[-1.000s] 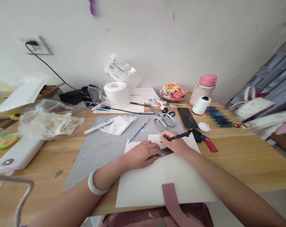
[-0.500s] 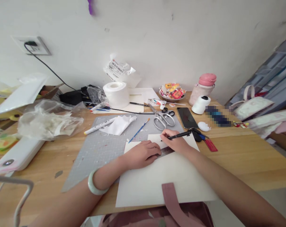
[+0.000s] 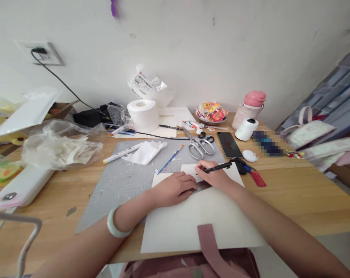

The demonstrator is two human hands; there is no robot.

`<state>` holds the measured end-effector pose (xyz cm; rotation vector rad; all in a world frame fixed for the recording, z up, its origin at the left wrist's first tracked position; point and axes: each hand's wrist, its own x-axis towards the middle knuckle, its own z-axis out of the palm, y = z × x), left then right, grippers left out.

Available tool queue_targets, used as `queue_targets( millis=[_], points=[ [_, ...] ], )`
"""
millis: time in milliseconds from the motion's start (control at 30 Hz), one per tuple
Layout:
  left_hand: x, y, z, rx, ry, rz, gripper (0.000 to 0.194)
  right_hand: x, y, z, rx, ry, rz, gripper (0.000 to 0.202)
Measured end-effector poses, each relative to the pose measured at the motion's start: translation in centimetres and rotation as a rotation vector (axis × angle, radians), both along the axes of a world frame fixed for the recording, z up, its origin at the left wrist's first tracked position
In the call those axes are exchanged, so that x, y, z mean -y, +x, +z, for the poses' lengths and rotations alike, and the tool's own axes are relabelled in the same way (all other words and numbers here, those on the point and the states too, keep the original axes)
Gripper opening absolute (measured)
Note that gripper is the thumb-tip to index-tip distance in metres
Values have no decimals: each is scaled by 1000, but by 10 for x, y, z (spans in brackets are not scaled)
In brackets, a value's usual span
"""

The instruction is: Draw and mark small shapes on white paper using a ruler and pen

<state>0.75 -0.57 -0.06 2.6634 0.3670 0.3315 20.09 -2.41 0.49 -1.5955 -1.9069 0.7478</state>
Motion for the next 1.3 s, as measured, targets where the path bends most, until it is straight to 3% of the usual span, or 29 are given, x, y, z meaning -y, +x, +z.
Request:
queue_targets(
  millis=[800,1033,1300],
  points=[
    [1,0,1,-11,-8,-7,21,2,1,0,-94,4,-1,16],
    [0,0,1,-9,-15,-7,21,1,-9,-5,-358,24,-262,15],
    [0,1,3,-13,-14,-9,21,7,-14,-11,-493,-190,-195,15]
  ],
)
